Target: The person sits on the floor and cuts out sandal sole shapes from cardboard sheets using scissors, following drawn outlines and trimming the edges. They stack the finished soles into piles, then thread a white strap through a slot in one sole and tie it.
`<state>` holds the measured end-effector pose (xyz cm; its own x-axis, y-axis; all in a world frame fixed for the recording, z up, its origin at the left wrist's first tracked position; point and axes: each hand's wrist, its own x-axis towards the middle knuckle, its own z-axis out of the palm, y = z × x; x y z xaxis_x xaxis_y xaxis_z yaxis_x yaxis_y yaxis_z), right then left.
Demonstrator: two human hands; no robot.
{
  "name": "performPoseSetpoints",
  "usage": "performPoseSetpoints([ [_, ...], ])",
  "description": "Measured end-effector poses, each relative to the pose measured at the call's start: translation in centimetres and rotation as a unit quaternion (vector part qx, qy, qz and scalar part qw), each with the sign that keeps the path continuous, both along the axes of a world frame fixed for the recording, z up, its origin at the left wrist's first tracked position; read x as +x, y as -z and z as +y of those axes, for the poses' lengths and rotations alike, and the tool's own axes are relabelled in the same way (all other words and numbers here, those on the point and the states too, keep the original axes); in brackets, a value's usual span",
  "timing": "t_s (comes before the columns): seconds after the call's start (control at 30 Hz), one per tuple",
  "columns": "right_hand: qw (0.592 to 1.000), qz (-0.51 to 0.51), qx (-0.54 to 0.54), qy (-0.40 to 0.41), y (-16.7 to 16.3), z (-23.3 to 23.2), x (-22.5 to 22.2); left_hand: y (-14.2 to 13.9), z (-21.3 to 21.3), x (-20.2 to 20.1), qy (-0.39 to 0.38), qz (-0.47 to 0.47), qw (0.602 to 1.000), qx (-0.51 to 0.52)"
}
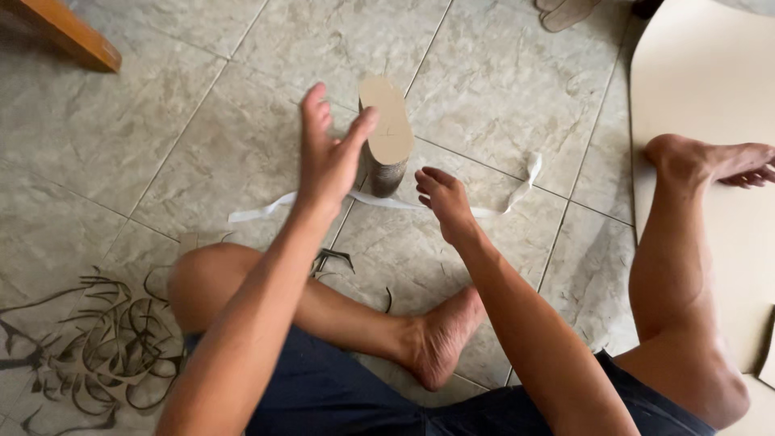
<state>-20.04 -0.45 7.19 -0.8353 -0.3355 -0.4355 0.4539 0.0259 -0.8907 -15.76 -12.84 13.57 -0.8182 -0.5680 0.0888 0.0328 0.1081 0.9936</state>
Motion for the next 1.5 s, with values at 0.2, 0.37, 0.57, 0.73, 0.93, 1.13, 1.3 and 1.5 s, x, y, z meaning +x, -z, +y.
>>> performPoseSetpoints([
  [0.2, 0.997, -0.034, 0.035, -0.06, 0.4, -3.1, -3.7, 1.2, -0.6, -3.5, 0.017, -0.145, 0.976, 0.163],
  [0.37, 0.993, -0.036, -0.012, -0.108, 3.1, -5.0, -5.9, 4.5, -2.1, -3.7, 0.052, -0.056, 0.954, 0.29],
  [0.57, 0.996, -0.033, 0.014, -0.086, 4.5, -6.6, -7.0, 9.0, -5.9, -1.6, 0.035, 0.002, 0.861, 0.507],
  [0.73, 0.996, -0.039, -0.075, -0.018, 5.9, -3.8, -4.5, 12.5, -4.8, 1.7, 0.041, -0.016, 0.891, 0.452],
  [0.93, 0.995, -0.088, -0.049, 0.02, 7.7, 0.9, -1.4, 14.7, 0.4, 4.1, 0.098, -0.043, 0.907, 0.407],
  [1.13, 0.995, -0.089, -0.02, 0.037, 9.9, 1.9, -1.3, 16.5, 1.1, 3.8, 0.075, -0.076, 0.901, 0.42],
  [1.3, 0.962, 0.214, 0.166, -0.024, 10.3, 2.3, -1.5, 16.4, 1.2, 3.0, 0.077, -0.081, 0.909, 0.402],
  [1.5, 0.83, 0.42, 0.364, -0.042, 9.1, 4.8, -2.7, 15.5, 3.9, 1.1, 0.108, -0.076, 0.958, 0.253],
])
